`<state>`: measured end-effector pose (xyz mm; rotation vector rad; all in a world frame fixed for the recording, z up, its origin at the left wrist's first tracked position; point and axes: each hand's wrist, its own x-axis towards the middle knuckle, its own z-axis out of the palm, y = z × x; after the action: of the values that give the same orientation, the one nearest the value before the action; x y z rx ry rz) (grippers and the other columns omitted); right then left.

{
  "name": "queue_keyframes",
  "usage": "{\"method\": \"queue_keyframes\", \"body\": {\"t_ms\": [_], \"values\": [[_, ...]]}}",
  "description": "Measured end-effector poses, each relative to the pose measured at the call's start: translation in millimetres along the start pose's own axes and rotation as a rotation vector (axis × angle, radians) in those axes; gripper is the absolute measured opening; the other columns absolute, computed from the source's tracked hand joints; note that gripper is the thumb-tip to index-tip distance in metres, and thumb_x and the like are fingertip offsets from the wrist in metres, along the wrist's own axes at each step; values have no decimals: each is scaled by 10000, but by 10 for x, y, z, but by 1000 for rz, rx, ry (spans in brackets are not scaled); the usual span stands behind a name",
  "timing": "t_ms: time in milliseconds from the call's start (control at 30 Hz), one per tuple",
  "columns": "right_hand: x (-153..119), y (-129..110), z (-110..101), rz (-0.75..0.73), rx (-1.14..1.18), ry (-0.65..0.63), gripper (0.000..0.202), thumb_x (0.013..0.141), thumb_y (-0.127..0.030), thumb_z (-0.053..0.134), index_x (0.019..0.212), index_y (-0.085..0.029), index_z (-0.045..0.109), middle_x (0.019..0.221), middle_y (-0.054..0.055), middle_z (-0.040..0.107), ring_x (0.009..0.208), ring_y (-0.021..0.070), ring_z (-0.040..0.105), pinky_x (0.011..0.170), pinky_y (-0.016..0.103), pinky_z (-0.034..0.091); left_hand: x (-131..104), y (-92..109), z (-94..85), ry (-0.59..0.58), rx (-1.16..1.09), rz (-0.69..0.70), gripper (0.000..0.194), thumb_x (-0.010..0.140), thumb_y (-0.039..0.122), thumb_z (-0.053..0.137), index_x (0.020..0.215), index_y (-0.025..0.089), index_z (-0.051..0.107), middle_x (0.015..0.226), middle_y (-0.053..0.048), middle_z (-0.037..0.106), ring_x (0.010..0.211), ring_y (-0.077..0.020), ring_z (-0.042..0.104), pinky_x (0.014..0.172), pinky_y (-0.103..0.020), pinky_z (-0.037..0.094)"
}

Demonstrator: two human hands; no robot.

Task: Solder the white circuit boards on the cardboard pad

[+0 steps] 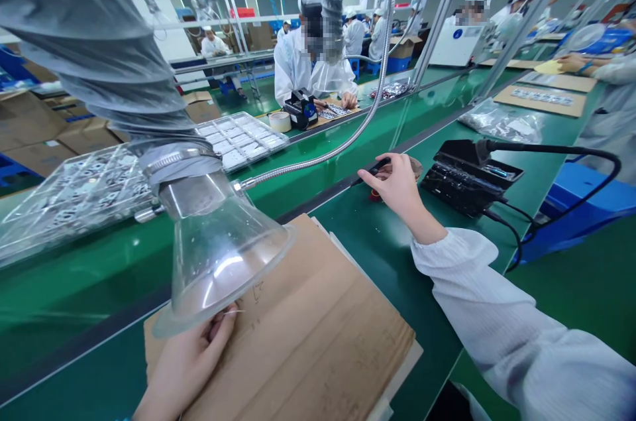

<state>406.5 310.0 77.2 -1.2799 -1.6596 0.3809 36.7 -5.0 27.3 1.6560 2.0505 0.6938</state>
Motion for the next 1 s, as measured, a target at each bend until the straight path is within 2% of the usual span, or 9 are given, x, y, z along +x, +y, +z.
{"method": "queue_keyframes", "body": {"t_ms": [167,367,533,667,767,900,1000], "values": [[11,-14,-37,27,7,-16,593,745,-626,847,1096,-182,668,1172,116,559,869,205,666,847,420,652,-17,-73,9,-6,28,27,476,999,661,519,968,222,699,848,-48,715,785,-221,676,688,-270,556],[7,40,-63,64,0,-45,650,707,-634,863,1114,-185,629,1211,133,572,853,208,677,854,447,643,-22,-147,31,-51,46,17,484,1015,664,492,1012,219,683,881,-45,705,799,-209,673,700,-265,538],[-42,17,-137,95,-173,-124,712,665,-678,865,1091,-181,587,992,96,651,847,256,670,794,450,591,-20,-53,6,-21,26,24,494,1008,666,490,971,214,688,874,-53,716,811,-222,684,711,-276,559],[-60,-53,-182,30,-357,-201,492,760,-565,818,992,-162,656,905,109,676,940,299,667,865,449,559,-20,-68,10,-27,54,37,469,1013,647,496,989,225,699,830,-31,708,770,-214,675,701,-277,541],[-58,-95,-202,-10,-394,-288,434,812,-515,775,1033,-145,725,856,111,708,1025,328,677,895,444,556,-16,-89,17,-53,53,12,484,1015,666,472,1005,234,691,820,-14,701,750,-205,668,691,-276,516],[-60,-146,-238,-18,-402,-343,409,857,-486,739,1066,-136,781,931,115,768,900,293,721,830,418,563,-4,-55,13,-75,32,-17,500,1008,689,460,1003,239,678,824,-8,699,752,-208,664,684,-275,501],[-52,-185,-275,-26,-418,-386,361,884,-433,720,1073,-137,805,917,101,791,800,267,726,747,385,550,-2,-25,8,-71,22,-16,513,1001,701,456,994,237,676,815,-9,695,744,-209,658,686,-278,498]]}}
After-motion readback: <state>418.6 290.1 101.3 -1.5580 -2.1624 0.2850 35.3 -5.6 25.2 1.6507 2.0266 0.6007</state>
